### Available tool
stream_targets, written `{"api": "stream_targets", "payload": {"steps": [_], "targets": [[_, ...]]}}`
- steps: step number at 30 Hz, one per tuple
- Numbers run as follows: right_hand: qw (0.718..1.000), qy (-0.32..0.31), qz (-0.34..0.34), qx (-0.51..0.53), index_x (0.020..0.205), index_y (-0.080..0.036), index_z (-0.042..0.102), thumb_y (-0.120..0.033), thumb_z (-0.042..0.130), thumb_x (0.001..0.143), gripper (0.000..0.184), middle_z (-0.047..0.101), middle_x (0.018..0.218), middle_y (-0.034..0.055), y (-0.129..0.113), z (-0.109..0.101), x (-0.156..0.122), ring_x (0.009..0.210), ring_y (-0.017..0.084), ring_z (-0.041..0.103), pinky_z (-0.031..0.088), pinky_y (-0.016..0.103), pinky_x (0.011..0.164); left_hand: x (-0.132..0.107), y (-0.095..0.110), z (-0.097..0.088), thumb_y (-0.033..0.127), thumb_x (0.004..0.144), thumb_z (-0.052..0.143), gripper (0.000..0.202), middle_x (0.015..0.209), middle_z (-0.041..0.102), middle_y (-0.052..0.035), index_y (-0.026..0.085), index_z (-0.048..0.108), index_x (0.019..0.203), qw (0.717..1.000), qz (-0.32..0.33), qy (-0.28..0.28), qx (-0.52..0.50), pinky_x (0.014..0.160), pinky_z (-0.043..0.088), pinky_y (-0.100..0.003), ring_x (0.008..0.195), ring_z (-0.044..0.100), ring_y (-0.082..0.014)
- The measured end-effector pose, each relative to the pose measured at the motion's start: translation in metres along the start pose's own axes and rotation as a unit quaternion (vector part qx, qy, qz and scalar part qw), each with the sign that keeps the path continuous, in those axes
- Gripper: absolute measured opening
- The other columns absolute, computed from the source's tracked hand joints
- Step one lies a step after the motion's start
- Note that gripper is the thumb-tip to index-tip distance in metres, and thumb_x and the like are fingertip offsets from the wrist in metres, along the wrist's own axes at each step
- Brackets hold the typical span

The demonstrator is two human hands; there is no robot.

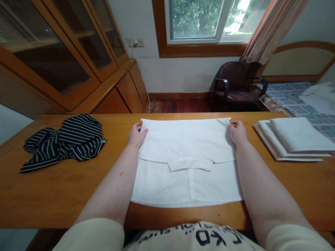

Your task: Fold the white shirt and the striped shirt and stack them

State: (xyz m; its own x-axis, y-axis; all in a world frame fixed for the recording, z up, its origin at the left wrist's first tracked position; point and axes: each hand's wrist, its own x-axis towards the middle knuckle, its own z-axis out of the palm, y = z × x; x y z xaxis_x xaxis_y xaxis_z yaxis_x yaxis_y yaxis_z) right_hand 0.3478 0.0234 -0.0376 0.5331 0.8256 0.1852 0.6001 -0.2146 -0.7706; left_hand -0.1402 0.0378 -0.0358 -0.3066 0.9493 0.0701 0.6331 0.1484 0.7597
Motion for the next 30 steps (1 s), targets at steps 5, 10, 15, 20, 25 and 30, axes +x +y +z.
{"api": "stream_targets", "payload": {"steps": [5, 10, 15, 20, 25, 30], "targets": [[0.992, -0.013, 0.066, 0.107, 0.101, -0.020, 0.059, -0.044, 0.069, 0.066, 0.043, 0.064, 0.103, 0.0077, -0.006, -0.007, 0.002, 0.097, 0.024, 0.058, 0.044, 0.037, 0.086, 0.002, -0.008, 0.000, 0.040, 0.068, 0.066, 0.046, 0.099, 0.071, -0.0079, 0.019, 0.065, 0.109, 1.000, 0.020, -0.015, 0.004, 0.083, 0.046, -0.031, 0.093, 0.064, -0.0251], [0.993, -0.024, 0.062, 0.098, 0.102, -0.019, 0.062, -0.046, 0.072, 0.063, 0.048, 0.066, 0.093, 0.0069, -0.016, -0.012, -0.001, 0.085, 0.023, 0.060, 0.047, 0.035, 0.076, 0.002, -0.011, 0.002, 0.042, 0.071, 0.063, 0.040, 0.096, 0.072, -0.0079, 0.018, 0.069, 0.102, 0.998, 0.029, -0.011, -0.054, 0.081, 0.048, -0.032, 0.090, 0.064, -0.0253], [0.963, -0.053, 0.061, 0.257, 0.103, -0.022, 0.058, -0.034, 0.074, 0.060, 0.048, 0.065, 0.082, 0.0017, -0.014, -0.009, 0.001, 0.072, 0.017, 0.061, 0.050, 0.029, 0.063, 0.003, -0.014, 0.004, 0.043, 0.072, 0.063, 0.040, 0.095, 0.072, -0.0085, 0.015, 0.069, 0.101, 0.989, 0.051, 0.013, -0.138, 0.081, 0.049, -0.032, 0.089, 0.065, -0.0241], [0.930, -0.101, 0.116, 0.333, 0.100, -0.024, 0.059, -0.027, 0.074, 0.061, 0.042, 0.068, 0.085, 0.0017, -0.016, -0.012, -0.001, 0.076, 0.019, 0.066, 0.055, 0.030, 0.064, 0.003, -0.014, 0.004, 0.041, 0.073, 0.063, 0.039, 0.097, 0.072, -0.0089, 0.014, 0.068, 0.100, 0.985, 0.058, 0.017, -0.163, 0.082, 0.049, -0.033, 0.090, 0.065, -0.0233], [0.898, -0.255, 0.191, 0.304, 0.088, -0.018, 0.066, -0.031, 0.073, 0.065, 0.027, 0.071, 0.080, 0.0080, -0.020, -0.023, -0.007, 0.071, 0.025, 0.069, 0.058, 0.036, 0.065, 0.001, -0.010, 0.001, 0.039, 0.073, 0.063, 0.039, 0.097, 0.072, -0.0095, 0.013, 0.067, 0.101, 0.987, 0.056, 0.020, -0.148, 0.082, 0.049, -0.033, 0.090, 0.065, -0.0238], [0.910, -0.265, 0.192, 0.255, 0.087, -0.018, 0.067, -0.026, 0.075, 0.063, 0.026, 0.073, 0.077, 0.0071, -0.023, -0.028, -0.009, 0.067, 0.025, 0.069, 0.058, 0.033, 0.059, 0.001, -0.008, -0.004, 0.039, 0.072, 0.063, 0.042, 0.102, 0.071, -0.0103, 0.014, 0.066, 0.106, 0.988, 0.030, -0.028, -0.149, 0.083, 0.050, -0.034, 0.092, 0.065, -0.0247]]}}
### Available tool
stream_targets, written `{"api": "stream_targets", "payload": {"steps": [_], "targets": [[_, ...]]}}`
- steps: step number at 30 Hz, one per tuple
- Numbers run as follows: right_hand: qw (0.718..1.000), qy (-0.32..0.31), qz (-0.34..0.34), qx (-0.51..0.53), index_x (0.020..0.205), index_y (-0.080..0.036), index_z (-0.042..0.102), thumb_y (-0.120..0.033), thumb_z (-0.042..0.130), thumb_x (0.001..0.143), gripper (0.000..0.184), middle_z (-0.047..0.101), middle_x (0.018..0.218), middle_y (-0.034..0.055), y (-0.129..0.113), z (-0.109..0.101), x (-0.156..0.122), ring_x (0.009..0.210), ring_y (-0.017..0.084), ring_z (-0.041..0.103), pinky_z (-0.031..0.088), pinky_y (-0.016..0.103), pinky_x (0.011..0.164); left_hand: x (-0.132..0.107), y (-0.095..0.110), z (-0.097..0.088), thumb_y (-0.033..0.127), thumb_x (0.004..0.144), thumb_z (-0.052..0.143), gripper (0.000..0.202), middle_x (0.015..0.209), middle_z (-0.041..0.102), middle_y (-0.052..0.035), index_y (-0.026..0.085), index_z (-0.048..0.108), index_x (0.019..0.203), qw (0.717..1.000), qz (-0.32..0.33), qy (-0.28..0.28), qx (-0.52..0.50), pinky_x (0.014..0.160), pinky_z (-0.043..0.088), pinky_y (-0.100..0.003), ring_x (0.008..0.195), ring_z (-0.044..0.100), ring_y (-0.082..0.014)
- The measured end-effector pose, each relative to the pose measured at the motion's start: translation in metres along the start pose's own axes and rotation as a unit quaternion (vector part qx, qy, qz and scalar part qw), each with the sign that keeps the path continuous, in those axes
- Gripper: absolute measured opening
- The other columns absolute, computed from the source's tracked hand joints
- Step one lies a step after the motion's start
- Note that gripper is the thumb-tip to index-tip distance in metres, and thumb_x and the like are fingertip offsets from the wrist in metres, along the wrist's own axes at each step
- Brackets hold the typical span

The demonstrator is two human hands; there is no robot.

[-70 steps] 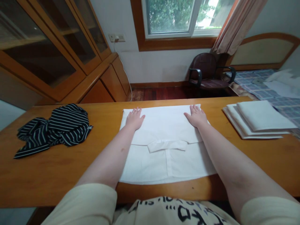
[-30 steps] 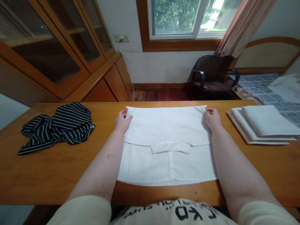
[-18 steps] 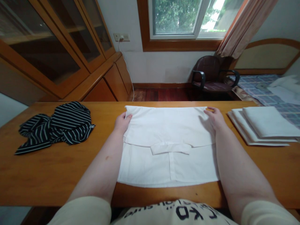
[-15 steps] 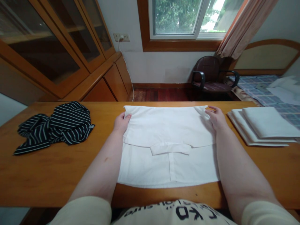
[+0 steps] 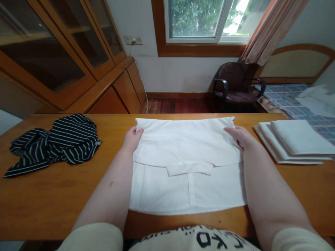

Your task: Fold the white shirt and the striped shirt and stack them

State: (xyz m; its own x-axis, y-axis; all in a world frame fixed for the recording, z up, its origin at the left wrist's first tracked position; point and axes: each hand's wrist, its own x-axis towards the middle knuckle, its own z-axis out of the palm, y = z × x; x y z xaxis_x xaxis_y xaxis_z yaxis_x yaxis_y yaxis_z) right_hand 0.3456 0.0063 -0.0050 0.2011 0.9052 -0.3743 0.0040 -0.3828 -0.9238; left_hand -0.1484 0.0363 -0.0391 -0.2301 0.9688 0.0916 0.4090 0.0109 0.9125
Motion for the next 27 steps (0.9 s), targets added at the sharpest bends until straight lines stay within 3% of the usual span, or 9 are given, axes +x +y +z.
{"api": "stream_targets", "payload": {"steps": [5, 11, 19, 23, 27], "targets": [[0.997, 0.028, -0.051, 0.045, 0.087, -0.020, 0.065, -0.021, 0.070, 0.063, 0.024, 0.073, 0.078, 0.0061, 0.003, 0.003, 0.007, 0.067, 0.024, 0.069, 0.058, 0.034, 0.059, -0.002, 0.005, -0.010, 0.032, 0.064, 0.071, 0.048, 0.105, 0.070, -0.0110, 0.016, 0.063, 0.109, 0.992, -0.067, -0.109, -0.018, 0.074, 0.054, -0.034, 0.086, 0.068, -0.0254], [0.994, 0.072, -0.079, 0.039, 0.081, -0.021, 0.064, -0.024, 0.069, 0.062, 0.020, 0.072, 0.074, 0.0052, 0.011, 0.003, 0.014, 0.067, 0.025, 0.068, 0.057, 0.038, 0.061, -0.001, 0.012, -0.010, 0.026, 0.064, 0.070, 0.037, 0.100, 0.071, -0.0117, 0.016, 0.065, 0.100, 0.995, -0.082, -0.060, 0.005, 0.074, 0.054, -0.034, 0.084, 0.069, -0.0250], [0.986, 0.125, -0.095, 0.047, 0.075, -0.021, 0.065, -0.021, 0.070, 0.057, 0.019, 0.068, 0.064, 0.0010, 0.007, 0.006, 0.027, 0.061, 0.022, 0.065, 0.056, 0.035, 0.061, 0.010, 0.019, -0.006, 0.016, 0.061, 0.070, 0.038, 0.093, 0.073, -0.0110, 0.014, 0.064, 0.098, 0.984, -0.125, -0.080, -0.101, 0.072, 0.055, -0.035, 0.078, 0.069, -0.0235], [0.972, 0.155, -0.167, 0.059, 0.077, -0.021, 0.064, -0.024, 0.071, 0.056, 0.023, 0.067, 0.065, -0.0006, 0.000, 0.007, 0.035, 0.064, 0.020, 0.064, 0.055, 0.035, 0.067, 0.018, 0.020, -0.011, 0.020, 0.055, 0.075, 0.045, 0.092, 0.073, -0.0102, 0.012, 0.064, 0.097, 0.979, -0.085, -0.089, -0.162, 0.080, 0.054, -0.037, 0.081, 0.069, -0.0226], [0.950, 0.164, -0.260, 0.058, 0.084, -0.021, 0.064, -0.032, 0.073, 0.057, 0.030, 0.069, 0.077, 0.0010, -0.010, -0.002, 0.027, 0.072, 0.020, 0.064, 0.053, 0.037, 0.076, 0.017, 0.030, -0.025, 0.027, 0.053, 0.077, 0.042, 0.093, 0.072, -0.0092, 0.012, 0.065, 0.091, 0.990, -0.019, -0.018, -0.136, 0.081, 0.053, -0.036, 0.086, 0.067, -0.0239]]}}
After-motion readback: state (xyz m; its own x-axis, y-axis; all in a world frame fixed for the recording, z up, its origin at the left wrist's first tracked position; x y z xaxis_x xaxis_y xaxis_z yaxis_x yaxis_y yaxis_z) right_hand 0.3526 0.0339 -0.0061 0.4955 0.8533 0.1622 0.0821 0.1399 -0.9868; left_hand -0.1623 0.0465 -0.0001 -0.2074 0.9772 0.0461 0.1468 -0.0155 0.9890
